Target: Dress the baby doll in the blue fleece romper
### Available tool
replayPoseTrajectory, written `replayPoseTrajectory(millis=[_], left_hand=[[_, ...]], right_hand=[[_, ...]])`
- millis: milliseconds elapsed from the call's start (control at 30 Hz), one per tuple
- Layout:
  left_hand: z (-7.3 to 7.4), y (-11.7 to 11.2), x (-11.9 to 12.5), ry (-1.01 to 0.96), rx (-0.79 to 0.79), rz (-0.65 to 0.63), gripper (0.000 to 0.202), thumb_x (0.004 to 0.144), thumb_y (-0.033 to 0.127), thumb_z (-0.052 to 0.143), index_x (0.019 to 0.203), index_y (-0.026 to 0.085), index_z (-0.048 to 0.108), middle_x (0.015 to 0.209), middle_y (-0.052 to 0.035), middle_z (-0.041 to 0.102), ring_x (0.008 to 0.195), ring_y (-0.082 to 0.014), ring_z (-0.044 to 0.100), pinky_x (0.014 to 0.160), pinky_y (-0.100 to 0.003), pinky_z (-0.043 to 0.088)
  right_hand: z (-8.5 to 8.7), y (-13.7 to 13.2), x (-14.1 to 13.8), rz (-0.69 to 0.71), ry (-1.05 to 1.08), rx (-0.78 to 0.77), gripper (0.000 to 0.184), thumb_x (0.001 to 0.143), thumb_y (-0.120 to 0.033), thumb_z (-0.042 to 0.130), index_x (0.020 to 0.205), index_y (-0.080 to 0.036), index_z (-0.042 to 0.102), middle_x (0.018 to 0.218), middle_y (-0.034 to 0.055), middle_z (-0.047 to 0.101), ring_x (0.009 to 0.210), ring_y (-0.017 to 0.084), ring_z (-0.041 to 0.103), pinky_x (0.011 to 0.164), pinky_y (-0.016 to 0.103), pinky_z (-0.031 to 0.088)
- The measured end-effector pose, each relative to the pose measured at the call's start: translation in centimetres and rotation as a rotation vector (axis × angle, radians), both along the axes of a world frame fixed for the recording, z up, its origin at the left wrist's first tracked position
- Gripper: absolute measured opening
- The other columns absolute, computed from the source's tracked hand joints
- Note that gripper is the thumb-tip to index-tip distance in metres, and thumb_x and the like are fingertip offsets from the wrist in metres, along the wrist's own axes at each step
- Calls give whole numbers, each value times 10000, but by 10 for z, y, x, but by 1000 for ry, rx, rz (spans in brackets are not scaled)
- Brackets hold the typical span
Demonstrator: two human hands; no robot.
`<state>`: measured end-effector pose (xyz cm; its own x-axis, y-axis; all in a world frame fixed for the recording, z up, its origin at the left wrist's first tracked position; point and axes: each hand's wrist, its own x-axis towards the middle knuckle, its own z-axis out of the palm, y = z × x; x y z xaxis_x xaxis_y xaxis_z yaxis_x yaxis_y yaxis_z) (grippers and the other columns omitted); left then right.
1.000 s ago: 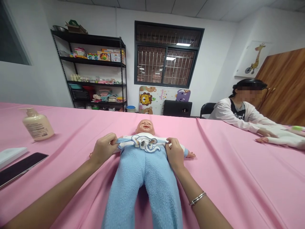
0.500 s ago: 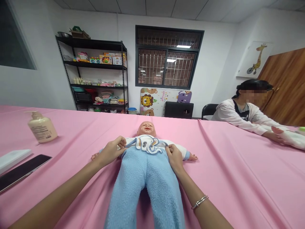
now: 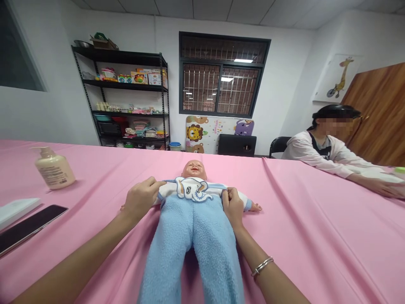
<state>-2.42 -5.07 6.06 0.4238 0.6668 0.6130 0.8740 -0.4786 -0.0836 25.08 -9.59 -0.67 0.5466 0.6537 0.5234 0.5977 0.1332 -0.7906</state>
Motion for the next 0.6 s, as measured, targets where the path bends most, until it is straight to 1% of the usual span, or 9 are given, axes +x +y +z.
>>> replayPoseTrajectory(millis=[67,133,233,300,367,433,467,533,600], left_hand=[[-4,0,4,-47,-176,38,386,822,167,441,1189,261,509,868,-45,617,693,-201,583,565,-266,373],[-9,0,7,-168,-361,-16,431,829,201,427,1258,238,440,884,-55,635,729,-215,597,585,-267,389],[-18,0,13,-357,-576,-225,391,835,233,398,1215,201,484,875,-61,644,787,-220,597,659,-277,412],[-25,0,17,-509,-674,-383,381,822,231,401,1183,169,503,909,-71,631,827,-207,587,697,-272,422],[-30,1,22,-694,-810,-464,398,795,213,409,1184,158,475,764,-31,607,685,-165,574,592,-237,420],[-32,2,25,-886,-984,-448,416,768,195,403,1182,167,422,536,60,464,437,-111,446,417,-191,319],[-32,1,27,-972,-1040,-421,402,758,192,400,1160,168,404,488,90,386,370,-93,363,370,-178,254],[-31,-2,29,-1100,-1026,-398,308,759,202,401,1065,165,401,482,105,344,346,-76,302,345,-168,209],[-30,-7,32,-1160,-891,-399,207,786,236,422,979,161,417,546,77,422,409,-75,377,380,-168,283]], right_hand=[[3,-2,-1,-30,-1,20,350,797,-501,368,797,-174,493,561,8,545,531,163,510,523,255,353],[3,-1,-2,-41,-13,11,361,796,-507,363,800,-171,496,570,19,555,536,170,519,524,263,357],[4,2,1,-9,11,-47,316,771,-465,403,840,-170,493,534,3,535,522,174,512,526,272,364],[12,6,2,38,114,-76,321,699,-395,491,923,-167,466,571,-11,534,507,165,500,503,267,371],[30,7,-1,74,210,-10,421,612,-305,546,992,-168,430,716,7,557,555,153,511,510,261,400],[59,5,-13,114,213,145,443,585,-247,547,1005,-176,423,862,35,549,653,146,526,571,262,436],[75,3,-24,153,179,220,415,601,-236,540,996,-178,430,883,41,546,696,148,530,601,265,445],[106,2,-54,280,93,271,337,647,-220,517,971,-168,437,793,27,555,685,148,536,602,261,444],[129,3,-94,451,-75,191,279,701,-185,472,977,-159,446,724,15,564,665,143,547,609,259,441]])
